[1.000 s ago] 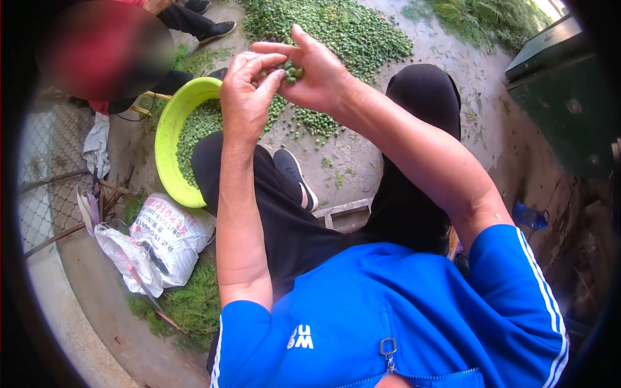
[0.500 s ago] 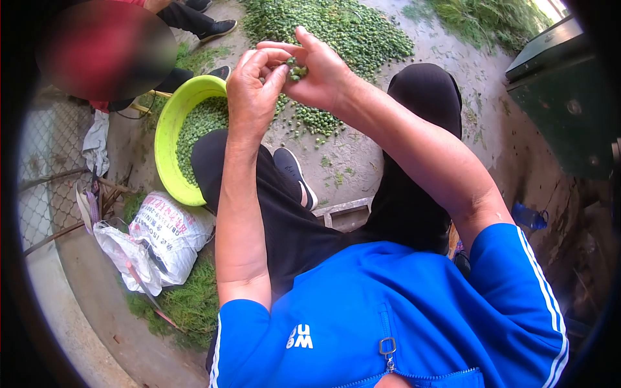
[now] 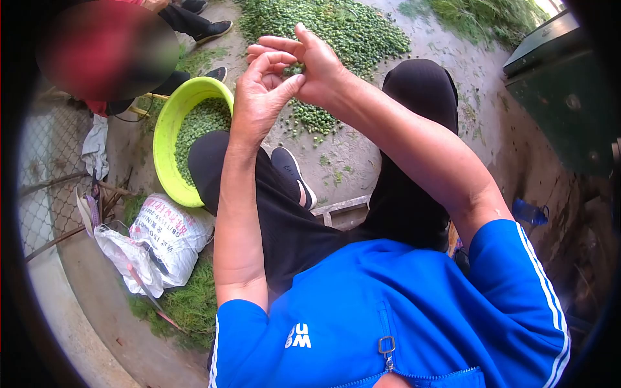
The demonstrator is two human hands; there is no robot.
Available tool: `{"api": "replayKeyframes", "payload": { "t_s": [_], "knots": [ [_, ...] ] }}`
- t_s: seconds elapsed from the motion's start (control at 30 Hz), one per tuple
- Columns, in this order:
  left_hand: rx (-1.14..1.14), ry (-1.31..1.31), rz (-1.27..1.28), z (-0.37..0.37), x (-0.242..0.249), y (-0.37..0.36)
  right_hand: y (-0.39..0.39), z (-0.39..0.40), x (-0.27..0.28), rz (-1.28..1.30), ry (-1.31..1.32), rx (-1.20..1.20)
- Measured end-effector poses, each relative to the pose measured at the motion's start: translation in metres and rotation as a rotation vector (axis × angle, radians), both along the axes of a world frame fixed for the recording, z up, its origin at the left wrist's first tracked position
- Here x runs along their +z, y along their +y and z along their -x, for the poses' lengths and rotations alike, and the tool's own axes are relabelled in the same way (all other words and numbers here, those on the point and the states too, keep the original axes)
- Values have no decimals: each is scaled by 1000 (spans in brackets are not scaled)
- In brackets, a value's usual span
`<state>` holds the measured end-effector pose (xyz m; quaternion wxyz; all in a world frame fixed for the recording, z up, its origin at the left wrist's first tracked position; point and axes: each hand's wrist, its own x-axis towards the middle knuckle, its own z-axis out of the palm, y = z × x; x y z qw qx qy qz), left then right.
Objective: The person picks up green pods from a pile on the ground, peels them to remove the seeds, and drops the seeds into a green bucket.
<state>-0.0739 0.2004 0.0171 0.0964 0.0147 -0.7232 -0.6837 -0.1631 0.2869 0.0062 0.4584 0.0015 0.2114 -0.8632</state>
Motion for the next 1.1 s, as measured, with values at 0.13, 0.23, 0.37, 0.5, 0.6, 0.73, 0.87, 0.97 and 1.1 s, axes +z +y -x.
{"api": "replayKeyframes", "payload": {
  "t_s": [0.13, 0.23, 0.37, 0.5, 0.6, 0.73, 0.87, 0.97, 1.1],
  "knots": [
    [65, -14, 142, 6, -1, 1, -1, 0, 0, -15, 35, -31],
    [117, 15, 249, 9, -7, 1, -2, 1, -5, -17, 2, -32],
    [49, -139, -27, 6, -5, -8, -2, 0, -6, -15, 6, -56],
    [87, -62, 151, 7, -7, 4, -1, -1, -6, -29, -24, -70],
    [121, 54, 279, 11, -15, 5, 0, -1, -6, -63, 34, -71],
    [100, -27, -87, 5, -8, 3, -4, 2, -9, -4, 49, -72],
    [9, -81, -730, 4, 6, -8, 0, 1, -3, 37, -6, -47],
    [-64, -72, -1084, 2, 6, -23, -11, 4, -15, 41, -9, -64],
    [-114, -10, -1237, 2, 11, -30, -4, -1, -11, -84, 88, -27]
  ]
}}
